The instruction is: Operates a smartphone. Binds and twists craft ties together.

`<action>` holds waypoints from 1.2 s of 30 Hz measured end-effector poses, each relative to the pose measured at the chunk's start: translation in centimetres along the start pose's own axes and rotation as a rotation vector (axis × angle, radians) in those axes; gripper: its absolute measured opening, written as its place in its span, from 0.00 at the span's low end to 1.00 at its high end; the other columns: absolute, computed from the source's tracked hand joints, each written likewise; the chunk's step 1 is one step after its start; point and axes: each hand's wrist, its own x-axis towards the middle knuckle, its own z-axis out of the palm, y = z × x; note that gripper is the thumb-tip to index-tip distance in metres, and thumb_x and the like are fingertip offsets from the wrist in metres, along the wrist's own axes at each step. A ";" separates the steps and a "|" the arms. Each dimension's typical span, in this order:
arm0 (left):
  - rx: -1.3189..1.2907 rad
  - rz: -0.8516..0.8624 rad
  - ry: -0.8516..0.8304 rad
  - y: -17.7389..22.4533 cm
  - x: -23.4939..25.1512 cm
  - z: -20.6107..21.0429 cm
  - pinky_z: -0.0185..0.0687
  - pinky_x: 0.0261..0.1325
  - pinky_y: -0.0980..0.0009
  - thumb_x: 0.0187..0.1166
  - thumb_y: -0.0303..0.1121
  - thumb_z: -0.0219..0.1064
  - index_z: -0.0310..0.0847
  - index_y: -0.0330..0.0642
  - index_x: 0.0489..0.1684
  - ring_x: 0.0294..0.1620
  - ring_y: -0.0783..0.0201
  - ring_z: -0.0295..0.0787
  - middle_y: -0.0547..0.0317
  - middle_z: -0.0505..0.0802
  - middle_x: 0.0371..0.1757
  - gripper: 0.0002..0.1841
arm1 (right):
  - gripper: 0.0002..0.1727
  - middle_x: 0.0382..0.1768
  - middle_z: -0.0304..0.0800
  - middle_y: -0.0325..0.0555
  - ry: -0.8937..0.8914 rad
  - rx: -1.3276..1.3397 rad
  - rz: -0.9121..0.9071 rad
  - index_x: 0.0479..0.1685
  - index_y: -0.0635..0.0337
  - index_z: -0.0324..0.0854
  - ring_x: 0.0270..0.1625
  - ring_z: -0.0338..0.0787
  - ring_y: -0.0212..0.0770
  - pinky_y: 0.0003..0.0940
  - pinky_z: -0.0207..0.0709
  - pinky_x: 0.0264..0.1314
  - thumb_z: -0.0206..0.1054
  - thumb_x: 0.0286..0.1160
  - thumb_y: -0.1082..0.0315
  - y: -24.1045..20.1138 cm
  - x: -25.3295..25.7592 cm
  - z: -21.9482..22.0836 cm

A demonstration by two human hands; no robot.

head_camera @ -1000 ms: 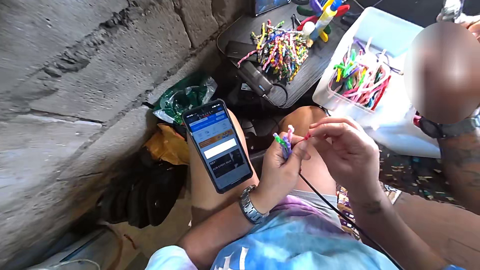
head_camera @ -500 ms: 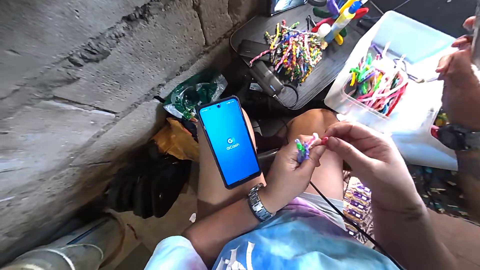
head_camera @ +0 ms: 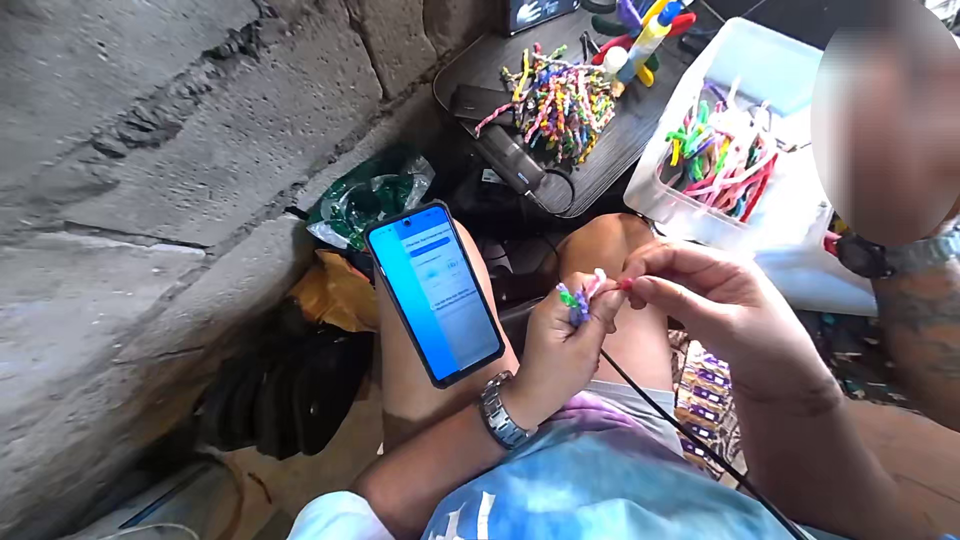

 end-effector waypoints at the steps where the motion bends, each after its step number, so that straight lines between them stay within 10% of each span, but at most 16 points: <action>1: 0.003 -0.002 -0.001 -0.1 0.0 0.0 0.75 0.34 0.85 0.84 0.24 0.62 0.81 0.35 0.39 0.28 0.83 0.76 0.71 0.82 0.27 0.04 | 0.04 0.39 0.90 0.28 0.016 -0.028 0.001 0.43 0.49 0.88 0.37 0.89 0.23 0.19 0.87 0.42 0.68 0.79 0.64 -0.2 0.0 0.1; 24: 0.242 0.027 -0.050 -0.9 -0.1 0.0 0.76 0.40 0.85 0.81 0.24 0.66 0.82 0.28 0.40 0.32 0.83 0.78 0.63 0.86 0.31 0.06 | 0.05 0.32 0.90 0.25 -0.273 -0.288 0.106 0.41 0.49 0.86 0.34 0.88 0.18 0.15 0.84 0.39 0.65 0.78 0.63 -0.1 2.2 -2.6; 36: 0.286 -0.036 0.000 -1.7 0.0 -0.1 0.78 0.40 0.84 0.82 0.26 0.66 0.83 0.30 0.41 0.32 0.81 0.80 0.62 0.87 0.33 0.06 | 0.08 0.31 0.87 0.25 -0.001 -0.352 0.109 0.41 0.53 0.84 0.32 0.85 0.15 0.12 0.80 0.37 0.62 0.82 0.62 1.0 -0.2 -0.2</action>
